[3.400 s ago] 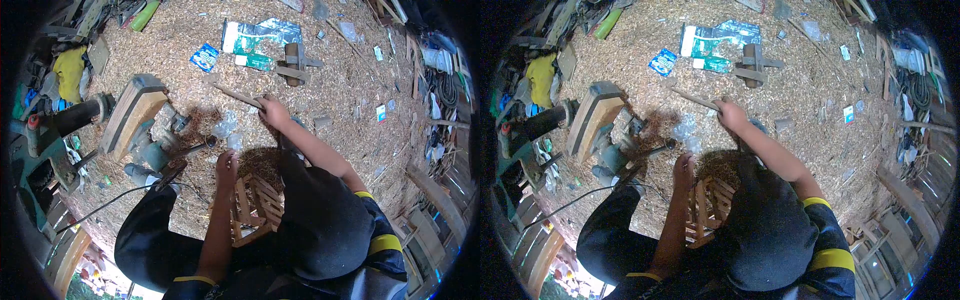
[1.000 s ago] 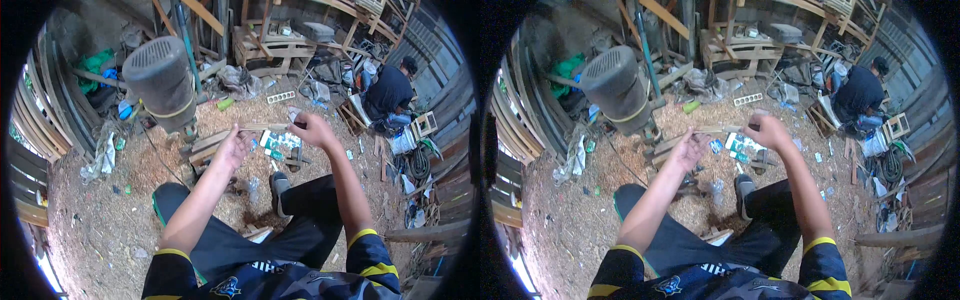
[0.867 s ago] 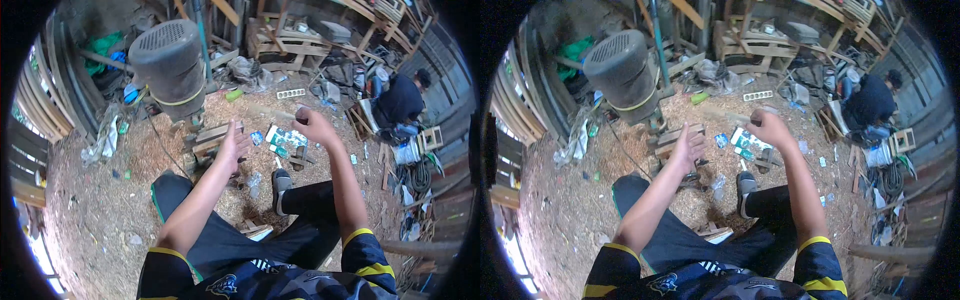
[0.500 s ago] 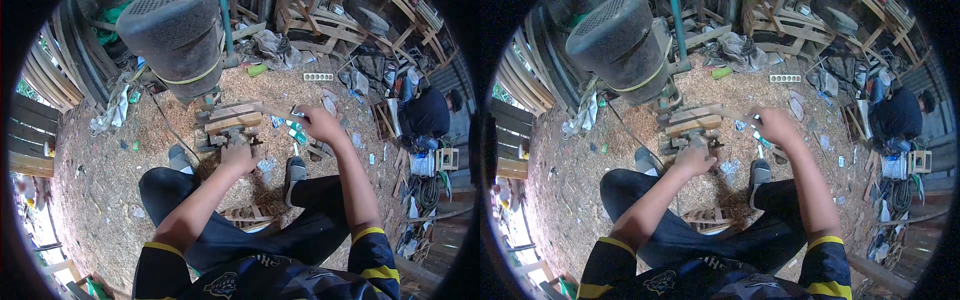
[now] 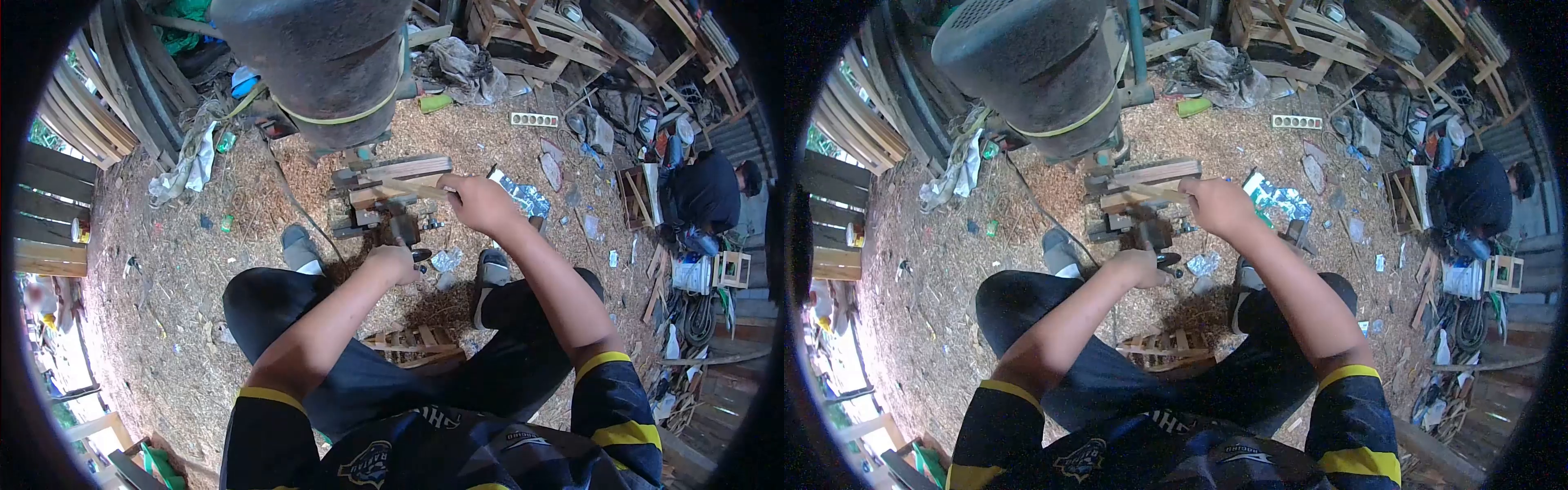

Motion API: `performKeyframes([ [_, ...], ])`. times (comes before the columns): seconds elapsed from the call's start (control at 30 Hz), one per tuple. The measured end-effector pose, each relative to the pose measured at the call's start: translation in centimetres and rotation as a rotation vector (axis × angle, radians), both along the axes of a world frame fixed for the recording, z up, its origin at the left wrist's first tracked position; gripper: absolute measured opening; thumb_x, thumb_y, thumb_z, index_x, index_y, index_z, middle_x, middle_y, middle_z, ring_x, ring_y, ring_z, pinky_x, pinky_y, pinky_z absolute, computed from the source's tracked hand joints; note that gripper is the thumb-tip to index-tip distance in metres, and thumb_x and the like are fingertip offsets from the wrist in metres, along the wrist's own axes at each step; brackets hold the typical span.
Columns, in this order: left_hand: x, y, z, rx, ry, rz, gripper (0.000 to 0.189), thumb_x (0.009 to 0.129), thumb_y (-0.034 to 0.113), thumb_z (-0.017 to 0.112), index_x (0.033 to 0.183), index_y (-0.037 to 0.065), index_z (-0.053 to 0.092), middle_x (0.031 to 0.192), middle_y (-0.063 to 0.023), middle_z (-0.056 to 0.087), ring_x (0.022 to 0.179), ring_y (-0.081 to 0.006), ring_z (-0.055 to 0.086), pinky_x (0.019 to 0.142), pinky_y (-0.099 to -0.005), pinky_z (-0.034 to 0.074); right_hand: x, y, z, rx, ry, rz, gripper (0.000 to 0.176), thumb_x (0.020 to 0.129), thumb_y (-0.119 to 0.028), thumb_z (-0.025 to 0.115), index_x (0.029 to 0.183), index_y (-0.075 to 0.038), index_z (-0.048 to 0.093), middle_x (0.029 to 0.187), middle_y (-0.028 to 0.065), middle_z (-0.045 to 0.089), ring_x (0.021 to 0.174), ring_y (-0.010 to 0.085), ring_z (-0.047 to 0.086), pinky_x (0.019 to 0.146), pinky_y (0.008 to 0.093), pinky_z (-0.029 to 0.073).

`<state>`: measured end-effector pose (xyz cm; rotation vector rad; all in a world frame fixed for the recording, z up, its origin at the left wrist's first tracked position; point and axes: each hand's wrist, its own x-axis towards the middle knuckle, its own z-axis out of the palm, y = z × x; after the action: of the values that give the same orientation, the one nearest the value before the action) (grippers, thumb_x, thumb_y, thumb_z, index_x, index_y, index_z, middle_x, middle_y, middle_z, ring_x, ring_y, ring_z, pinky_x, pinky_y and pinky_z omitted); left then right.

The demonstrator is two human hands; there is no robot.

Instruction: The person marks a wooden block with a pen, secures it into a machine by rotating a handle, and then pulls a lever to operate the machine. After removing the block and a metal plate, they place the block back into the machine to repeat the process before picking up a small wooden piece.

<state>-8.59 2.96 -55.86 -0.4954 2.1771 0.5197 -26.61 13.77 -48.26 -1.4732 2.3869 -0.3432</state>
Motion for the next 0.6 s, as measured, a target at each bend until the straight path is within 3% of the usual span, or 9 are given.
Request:
performKeyframes([
  [0.03,0.2,-0.1,0.0,0.015,-0.004,0.001,0.111,0.093,0.057,0.067,0.162,-0.017,0.021,0.132,-0.0224,0.074,0.118,-0.0359,0.074,0.102,-0.0466,0.058,0.1,-0.1,-0.1,0.002,0.011,-0.022,0.025,0.096,-0.018,0.063,0.119,-0.017,0.074,0.099,0.0178,0.077,0.094,0.0402,0.075,0.084,0.0543,0.058],
  [0.2,1.0,-0.3,-0.6,0.012,0.043,-0.072,0.11,0.095,0.059,0.064,0.164,-0.014,0.019,0.138,-0.0235,0.07,0.122,-0.0372,0.072,0.103,-0.0498,0.056,-0.2,0.2,0.8,0.11,0.178,-0.197,0.026,0.097,-0.016,0.061,0.12,-0.017,0.072,0.097,0.0194,0.077,0.092,0.0421,0.075,0.082,0.0546,0.059],
  [0.33,0.7,-0.3,-0.1,0.015,-0.006,-0.074,0.102,0.096,0.059,0.062,0.162,-0.012,0.031,0.14,-0.0213,0.07,0.121,-0.0369,0.072,0.104,-0.0506,0.056,-0.3,1.6,-0.1,-0.082,-0.031,0.027,0.026,0.098,-0.014,0.059,0.121,-0.014,0.071,0.094,0.0215,0.076,0.089,0.0442,0.075,0.079,0.0562,0.059],
  [0.43,0.7,-0.6,0.7,0.049,-0.022,-0.087,0.09,0.097,0.06,0.062,0.155,-0.007,0.049,0.14,-0.0188,0.071,0.121,-0.0364,0.073,0.103,-0.0507,0.056,0.2,1.9,0.2,0.068,0.109,-0.226,0.025,0.098,-0.017,0.062,0.122,-0.017,0.071,0.094,0.0224,0.076,0.092,0.044,0.074,0.082,0.0565,0.058],
  [0.6,0.7,-0.6,1.2,0.016,0.02,-0.083,0.076,0.096,0.057,0.063,0.143,-0.003,0.064,0.134,-0.0185,0.074,0.117,-0.0355,0.074,0.1,-0.0511,0.058,-0.3,3.6,-0.3,0.022,0.016,-0.175,0.025,0.098,-0.017,0.062,0.121,-0.015,0.07,0.092,0.0227,0.075,0.092,0.0438,0.074,0.081,0.0574,0.057],
])
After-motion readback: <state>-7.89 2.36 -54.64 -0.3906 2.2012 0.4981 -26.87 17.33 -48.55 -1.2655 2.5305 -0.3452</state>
